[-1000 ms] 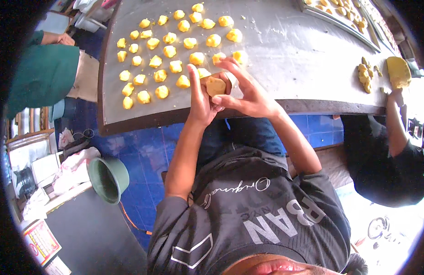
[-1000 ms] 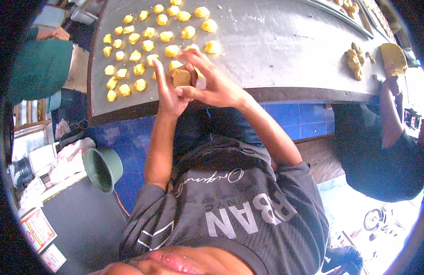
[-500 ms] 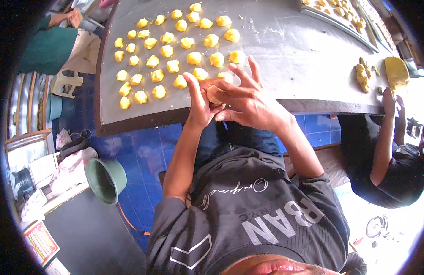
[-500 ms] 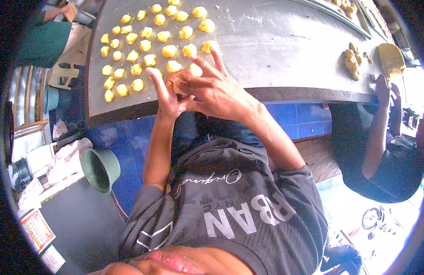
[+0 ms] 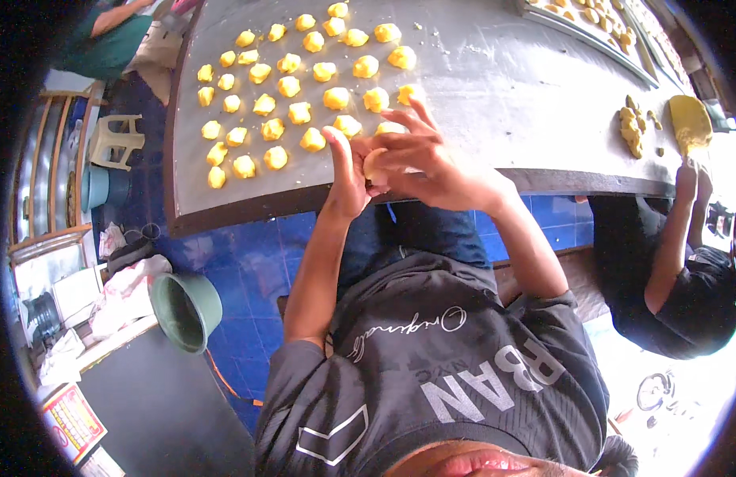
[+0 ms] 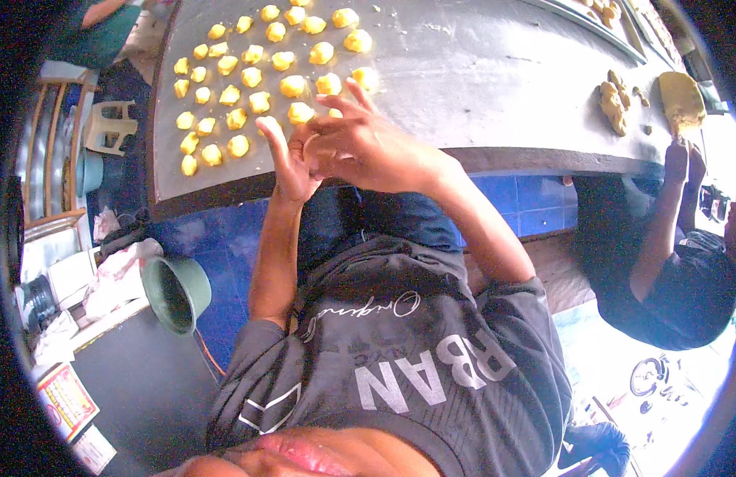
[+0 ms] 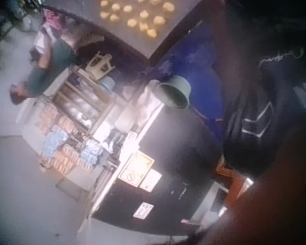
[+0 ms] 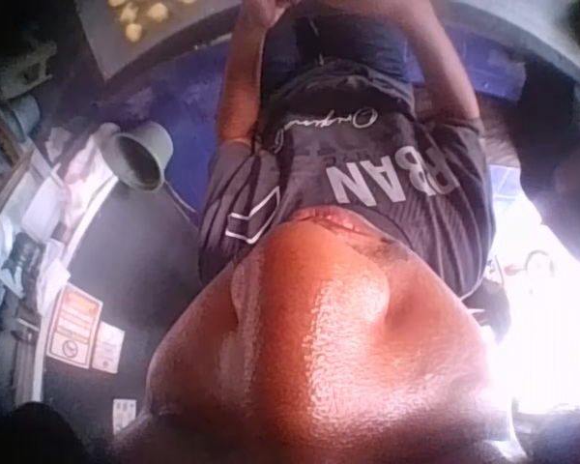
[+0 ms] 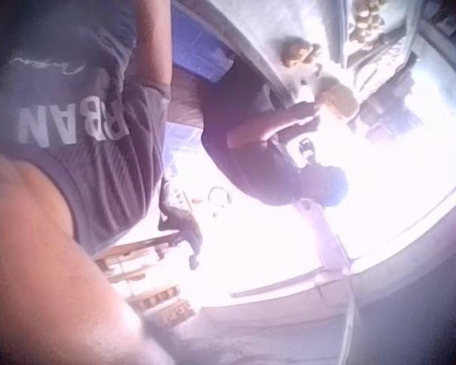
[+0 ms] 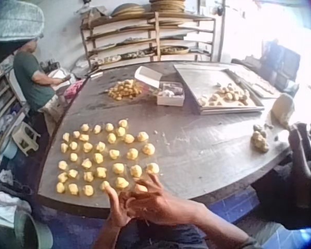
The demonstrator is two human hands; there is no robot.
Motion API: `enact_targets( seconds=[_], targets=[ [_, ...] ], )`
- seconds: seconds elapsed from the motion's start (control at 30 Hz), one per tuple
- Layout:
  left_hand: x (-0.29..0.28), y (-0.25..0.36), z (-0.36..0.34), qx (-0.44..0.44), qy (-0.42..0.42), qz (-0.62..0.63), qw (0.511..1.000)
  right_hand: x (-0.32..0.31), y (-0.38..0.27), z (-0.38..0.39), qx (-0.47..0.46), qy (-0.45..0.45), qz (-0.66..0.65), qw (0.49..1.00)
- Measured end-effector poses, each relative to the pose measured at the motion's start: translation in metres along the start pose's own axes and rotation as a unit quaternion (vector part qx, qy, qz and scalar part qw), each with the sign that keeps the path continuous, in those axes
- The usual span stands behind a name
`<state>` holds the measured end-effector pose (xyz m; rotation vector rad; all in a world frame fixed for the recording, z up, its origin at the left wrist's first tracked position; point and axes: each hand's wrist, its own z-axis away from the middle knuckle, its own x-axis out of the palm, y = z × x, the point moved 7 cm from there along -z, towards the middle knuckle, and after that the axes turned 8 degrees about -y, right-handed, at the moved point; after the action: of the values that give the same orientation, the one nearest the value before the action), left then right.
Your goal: The person prepares pieces of dough by hand, flattening them on a table and shaping them into rounds.
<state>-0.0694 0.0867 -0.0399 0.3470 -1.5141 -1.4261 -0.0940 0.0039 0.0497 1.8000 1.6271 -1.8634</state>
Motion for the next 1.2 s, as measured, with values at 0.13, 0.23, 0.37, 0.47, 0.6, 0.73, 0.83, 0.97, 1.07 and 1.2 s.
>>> enact_targets(
  seconds=[0.13, 0.23, 0.37, 0.47, 0.6, 0.73, 0.83, 0.97, 1.07, 1.2],
  targets=[
    [-0.006, -0.005, -0.003, 0.012, -0.181, 0.047, 0.982, 0.003, -0.015, 0.013, 0.015, 0.039, 0.094, 0.995],
    [-0.001, -0.007, -0.003, 0.013, -0.126, 0.058, 0.99, -0.001, -0.013, 0.012, 0.029, 0.048, 0.082, 0.995],
    [-0.015, -0.01, -0.003, 0.0, -0.075, 0.031, 0.997, 0.008, -0.011, 0.009, 0.028, 0.048, 0.13, 0.99],
    [-0.005, -0.006, -0.001, -0.012, -0.065, 0.03, 0.997, 0.01, -0.015, 0.012, 0.03, 0.041, 0.157, 0.986],
    [-0.009, -0.003, 0.001, -0.033, 0.141, 0.072, 0.987, 0.009, -0.008, 0.021, 0.041, 0.071, 0.139, 0.987],
    [0.0, 0.006, -0.004, 0.037, -0.06, 0.0, 0.998, -0.001, 0.012, 0.028, 0.097, 0.202, -0.117, 0.967],
    [0.006, 0.008, 0.001, 0.034, -0.097, -0.02, 0.995, 0.015, 0.022, 0.014, 0.113, 0.163, -0.147, 0.969],
    [0.009, 0.008, 0.005, 0.022, -0.085, -0.014, 0.996, 0.021, 0.023, 0.007, 0.129, 0.142, -0.203, 0.96],
    [0.01, 0.01, 0.001, 0.013, -0.111, 0.054, 0.992, 0.025, 0.033, 0.007, 0.147, 0.143, -0.233, 0.951],
    [0.014, 0.011, -0.002, -0.097, -0.057, 0.372, 0.922, 0.001, 0.057, 0.037, 0.06, 0.341, -0.428, 0.835]
  ],
)
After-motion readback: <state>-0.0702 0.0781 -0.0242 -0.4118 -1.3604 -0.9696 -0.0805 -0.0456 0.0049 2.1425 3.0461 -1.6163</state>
